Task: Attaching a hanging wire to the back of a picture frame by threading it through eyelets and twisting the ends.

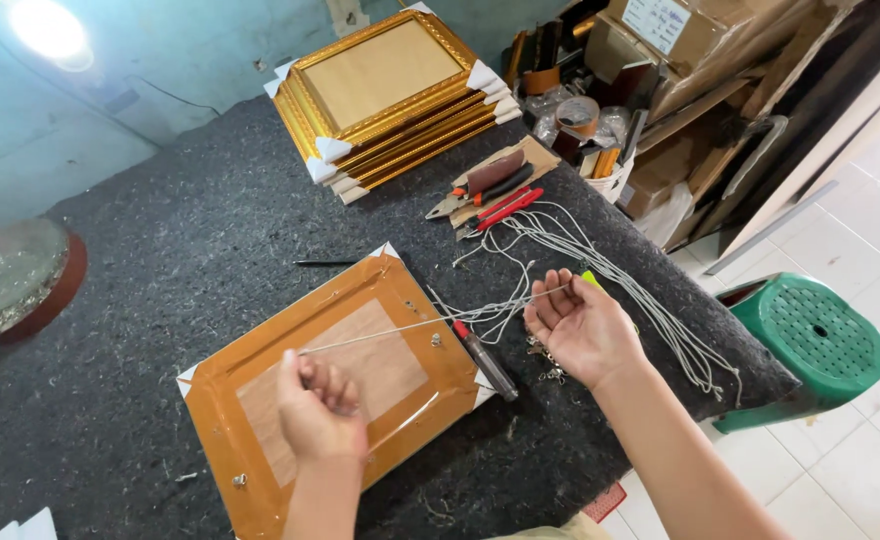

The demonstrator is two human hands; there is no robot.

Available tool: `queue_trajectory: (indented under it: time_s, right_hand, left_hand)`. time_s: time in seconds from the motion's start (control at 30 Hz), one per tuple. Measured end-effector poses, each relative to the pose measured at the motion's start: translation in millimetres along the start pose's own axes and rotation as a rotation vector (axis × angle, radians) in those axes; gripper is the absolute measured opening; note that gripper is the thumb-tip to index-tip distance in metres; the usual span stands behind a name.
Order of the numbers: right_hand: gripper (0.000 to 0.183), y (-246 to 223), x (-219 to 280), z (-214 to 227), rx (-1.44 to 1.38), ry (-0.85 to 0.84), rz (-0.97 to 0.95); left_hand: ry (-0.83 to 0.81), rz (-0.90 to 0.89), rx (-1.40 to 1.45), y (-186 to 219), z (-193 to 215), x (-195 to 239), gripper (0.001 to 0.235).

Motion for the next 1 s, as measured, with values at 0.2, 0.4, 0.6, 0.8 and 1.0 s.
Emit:
queue_trajectory:
  time_s: [0.2, 0.4, 0.6, 0.8, 1.0]
  right_hand:
    - [0.020, 26.8, -9.6, 13.3, -0.030, 0.021, -0.060]
    - [0.011, 15.7, 15.9, 1.5, -0.041, 0.163, 0.161]
    - [0.019, -33.9, 28.2, -16.6, -0.163, 0.020, 0.322]
    - [0.012, -52.4, 22.6, 3.7, -0.112, 0.198, 0.319]
    - [0.018, -50.5, 48.2, -6.0, 0.389, 0.168, 0.436]
  left_hand:
    - [0.325, -0.176, 0.071, 54.4, 50.4, -10.1, 0.029]
    - [0.466, -0.250, 0.130, 78.5, 83.7, -16.6, 0.032]
    - [0.441, -0.243, 0.464, 105.3, 107.3, -13.6, 0.014]
    - [0.235, -0.118, 0.223, 112.5, 92.2, 0.8, 0.037]
    - [-0.001, 0.139, -0.274, 58.7, 81.0, 7.9, 0.057]
Point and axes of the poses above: each hand's wrist, its own x-axis away from the middle knuckle, its own z-axis out of the back of the hand, y = z × x, the point moved 9 cm from there along -x, towards the middle knuckle, and after that the axes turned 7 degrees about z, right-handed, at the moved point
